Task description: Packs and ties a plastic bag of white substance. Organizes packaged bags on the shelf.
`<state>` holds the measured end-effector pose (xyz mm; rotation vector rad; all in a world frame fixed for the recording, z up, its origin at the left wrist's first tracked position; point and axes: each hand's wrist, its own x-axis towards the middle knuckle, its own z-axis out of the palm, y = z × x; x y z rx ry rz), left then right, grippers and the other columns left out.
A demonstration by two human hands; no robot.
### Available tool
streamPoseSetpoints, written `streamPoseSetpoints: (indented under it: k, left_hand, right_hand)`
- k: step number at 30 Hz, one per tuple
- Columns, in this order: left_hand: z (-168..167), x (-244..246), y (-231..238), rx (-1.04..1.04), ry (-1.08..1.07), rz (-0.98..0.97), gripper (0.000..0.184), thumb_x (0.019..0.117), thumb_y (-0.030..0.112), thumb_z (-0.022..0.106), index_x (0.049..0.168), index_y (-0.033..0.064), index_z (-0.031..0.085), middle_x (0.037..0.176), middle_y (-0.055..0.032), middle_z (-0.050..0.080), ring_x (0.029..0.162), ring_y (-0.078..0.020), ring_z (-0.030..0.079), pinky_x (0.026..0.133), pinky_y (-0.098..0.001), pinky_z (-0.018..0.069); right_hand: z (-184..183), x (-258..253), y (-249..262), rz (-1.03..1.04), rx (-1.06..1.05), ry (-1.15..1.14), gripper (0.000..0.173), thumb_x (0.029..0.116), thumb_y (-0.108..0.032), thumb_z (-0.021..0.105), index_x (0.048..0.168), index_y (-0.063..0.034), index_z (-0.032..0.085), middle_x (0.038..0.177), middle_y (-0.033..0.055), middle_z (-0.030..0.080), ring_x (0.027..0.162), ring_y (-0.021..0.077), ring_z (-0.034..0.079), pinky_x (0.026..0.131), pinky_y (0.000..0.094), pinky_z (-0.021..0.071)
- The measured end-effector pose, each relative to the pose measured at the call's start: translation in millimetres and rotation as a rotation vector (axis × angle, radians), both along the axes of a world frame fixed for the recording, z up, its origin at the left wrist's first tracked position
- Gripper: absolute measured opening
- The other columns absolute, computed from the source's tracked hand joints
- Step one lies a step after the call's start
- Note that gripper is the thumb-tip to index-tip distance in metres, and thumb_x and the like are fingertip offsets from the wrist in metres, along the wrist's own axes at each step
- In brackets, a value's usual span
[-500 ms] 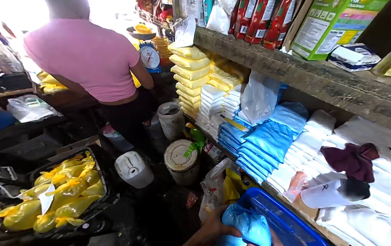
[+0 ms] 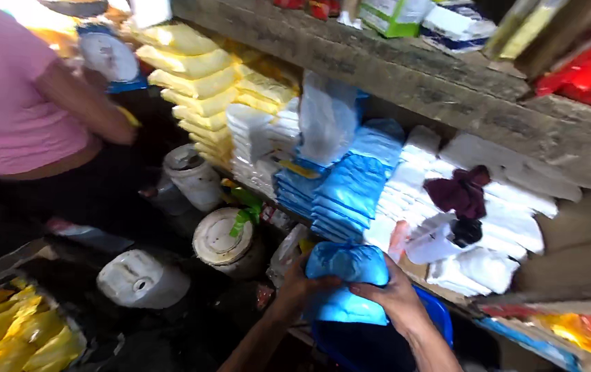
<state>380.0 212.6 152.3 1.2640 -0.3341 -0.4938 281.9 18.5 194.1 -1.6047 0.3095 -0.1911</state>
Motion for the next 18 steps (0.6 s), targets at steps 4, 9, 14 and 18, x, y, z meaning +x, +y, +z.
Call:
streamPoseSetpoints:
  k: [4, 9, 14, 18]
  left_hand:
    - [17.1, 20.7, -22.6, -0.034, -0.008, -0.053, 0.055, 0.0766, 0.012, 0.088, 0.122, -0.0047, 0.062, 0.107, -0.0155, 0.073, 0.098, -0.0263, 0.073, 0.087, -0.0438, 0.0635]
    - [72.8, 75.3, -61.2, 0.078, 0.007, -0.183, 0.044, 0.0799, 0.016, 0.085, 0.117, 0.001, 0.067, 0.098, -0.0131, 0.075, 0.087, -0.0233, 0.074, 0.079, -0.0413, 0.0641]
    - [119.8, 152.9, -114.8, 0.153, -0.079, -0.247, 0.042, 0.0938, 0.03, 0.073, 0.127, 0.0054, 0.063, 0.102, -0.01, 0.074, 0.087, -0.02, 0.073, 0.078, -0.0407, 0.0636]
    - [102.4, 190.5, -145.5, 0.051, -0.271, 0.194, 0.051, 0.0984, 0.042, 0.066, 0.132, 0.0048, 0.056, 0.111, -0.0098, 0.069, 0.099, -0.0171, 0.068, 0.089, -0.0395, 0.0582]
  right_hand:
    - [22.5, 21.3, -22.1, -0.016, 0.089, 0.001, 0.067, 0.0678, -0.008, 0.093, 0.127, 0.0006, 0.064, 0.114, 0.0138, 0.073, 0.105, 0.025, 0.072, 0.093, 0.0434, 0.0631]
    - [43.1, 54.7, -51.8, -0.134, 0.209, -0.082, 0.053, 0.0754, -0.01, 0.089, 0.122, -0.0006, 0.067, 0.106, 0.0183, 0.074, 0.096, 0.0287, 0.073, 0.087, 0.0475, 0.0634]
    - [69.7, 113.2, -87.5, -0.213, 0.303, -0.092, 0.052, 0.0897, -0.028, 0.079, 0.133, -0.0065, 0.06, 0.111, 0.0162, 0.073, 0.097, 0.0277, 0.073, 0.085, 0.0498, 0.063]
    - [81.5, 189.2, -138.7, -0.264, 0.312, -0.168, 0.061, 0.0911, -0.036, 0.077, 0.14, -0.0081, 0.054, 0.118, 0.0162, 0.071, 0.105, 0.0301, 0.072, 0.09, 0.0548, 0.0613]
